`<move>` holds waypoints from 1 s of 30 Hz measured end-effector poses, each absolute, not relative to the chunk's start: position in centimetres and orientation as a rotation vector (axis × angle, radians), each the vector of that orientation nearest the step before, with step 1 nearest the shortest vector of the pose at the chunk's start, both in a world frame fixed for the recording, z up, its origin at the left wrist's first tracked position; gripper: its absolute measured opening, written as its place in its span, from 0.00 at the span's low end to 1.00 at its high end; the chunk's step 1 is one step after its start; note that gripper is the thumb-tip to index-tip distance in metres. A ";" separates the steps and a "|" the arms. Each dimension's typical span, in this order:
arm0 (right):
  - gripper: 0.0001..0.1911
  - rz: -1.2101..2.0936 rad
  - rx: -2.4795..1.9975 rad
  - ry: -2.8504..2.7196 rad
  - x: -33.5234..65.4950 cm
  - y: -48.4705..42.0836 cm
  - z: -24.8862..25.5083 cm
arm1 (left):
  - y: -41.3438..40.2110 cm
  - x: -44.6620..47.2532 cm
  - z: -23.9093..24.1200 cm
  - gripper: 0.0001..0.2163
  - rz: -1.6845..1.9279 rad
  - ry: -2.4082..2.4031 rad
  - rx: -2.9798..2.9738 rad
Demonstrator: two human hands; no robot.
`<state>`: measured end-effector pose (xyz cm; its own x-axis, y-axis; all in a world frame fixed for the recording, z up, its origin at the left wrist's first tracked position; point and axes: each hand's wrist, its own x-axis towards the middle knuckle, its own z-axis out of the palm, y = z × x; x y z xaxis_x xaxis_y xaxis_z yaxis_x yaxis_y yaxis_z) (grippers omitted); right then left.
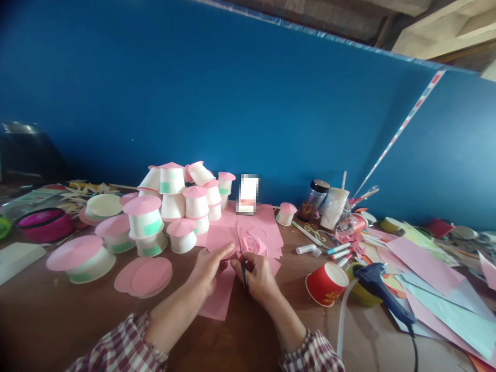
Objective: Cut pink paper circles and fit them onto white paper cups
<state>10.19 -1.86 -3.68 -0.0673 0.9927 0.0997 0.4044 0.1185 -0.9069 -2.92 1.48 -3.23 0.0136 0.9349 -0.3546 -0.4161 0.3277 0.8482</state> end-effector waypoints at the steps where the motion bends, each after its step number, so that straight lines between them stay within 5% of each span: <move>1: 0.14 0.924 -1.401 -1.603 10.2 -1.8 -3.7 | 1.5 -3.0 -3.1 0.18 1.153 1.100 0.615; 30: 0.17 0.893 -1.457 -1.536 10.3 -1.7 -3.2 | 1.8 -3.7 -0.8 0.13 1.063 1.214 0.769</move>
